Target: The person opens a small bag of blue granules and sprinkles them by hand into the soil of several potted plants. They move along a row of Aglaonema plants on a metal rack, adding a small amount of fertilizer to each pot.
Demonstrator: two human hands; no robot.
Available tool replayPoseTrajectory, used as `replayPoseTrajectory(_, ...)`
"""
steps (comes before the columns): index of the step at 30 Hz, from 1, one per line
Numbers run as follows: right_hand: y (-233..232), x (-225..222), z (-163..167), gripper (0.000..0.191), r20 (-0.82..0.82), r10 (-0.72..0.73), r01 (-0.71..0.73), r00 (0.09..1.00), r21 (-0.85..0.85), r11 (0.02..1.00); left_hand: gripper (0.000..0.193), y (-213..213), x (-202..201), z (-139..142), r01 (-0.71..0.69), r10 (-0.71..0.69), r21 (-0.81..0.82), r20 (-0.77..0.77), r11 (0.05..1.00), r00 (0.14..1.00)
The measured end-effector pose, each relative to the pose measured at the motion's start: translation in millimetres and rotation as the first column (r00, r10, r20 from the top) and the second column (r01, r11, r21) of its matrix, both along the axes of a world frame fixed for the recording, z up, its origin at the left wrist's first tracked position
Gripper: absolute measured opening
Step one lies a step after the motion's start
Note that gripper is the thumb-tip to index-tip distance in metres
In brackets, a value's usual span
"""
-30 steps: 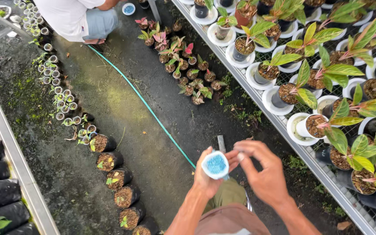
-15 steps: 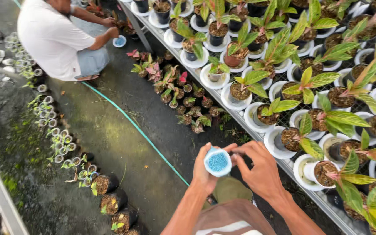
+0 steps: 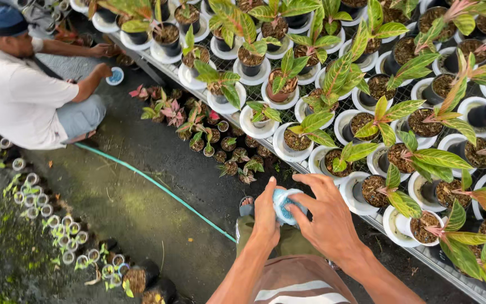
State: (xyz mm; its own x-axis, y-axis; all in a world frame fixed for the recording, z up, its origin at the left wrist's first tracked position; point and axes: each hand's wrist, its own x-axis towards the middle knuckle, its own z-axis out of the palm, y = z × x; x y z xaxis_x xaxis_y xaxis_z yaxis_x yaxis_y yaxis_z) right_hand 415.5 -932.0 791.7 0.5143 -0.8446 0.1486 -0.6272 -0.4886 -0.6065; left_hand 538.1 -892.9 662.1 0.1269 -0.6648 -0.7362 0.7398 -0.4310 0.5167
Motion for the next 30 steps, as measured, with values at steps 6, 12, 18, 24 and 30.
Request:
replayPoseTrajectory(6, -8.7, 32.1, -6.8, 0.026, 0.038, -0.14, 0.137, 0.989, 0.063, 0.989, 0.038, -28.1, 32.5, 0.0, 0.075, -0.072, -0.054, 0.067, 0.996, 0.995)
replayPoseTrajectory(12, -13.2, 53.3, -18.9, 0.018, 0.054, -0.237, 0.234, 0.97, 0.054, 0.971, 0.037, -37.9, 54.9, -4.1, 0.16, -0.158, -0.053, 0.032, 0.986, 0.987)
replayPoseTrajectory(18, -10.5, 57.8, -22.6, 0.014, 0.054, -0.347, 0.342, 0.936, 0.092, 0.935, 0.036, -45.7, 58.4, -6.3, 0.232, -0.233, -0.036, -0.033, 0.972, 0.972)
replayPoseTrajectory(24, -7.2, 48.6, -24.5, 0.015, 0.063, -0.406, 0.399, 0.912, 0.104, 0.911, 0.037, -48.0, 50.1, -11.9, 0.323, -0.324, -0.027, -0.104, 0.946, 0.94)
replayPoseTrajectory(30, -3.0, 35.0, -25.2, 0.012, 0.067, -0.443, 0.436, 0.894, 0.095, 0.895, 0.036, -52.5, 37.4, -16.1, 0.401, -0.4, -0.028, -0.168, 0.916, 0.901)
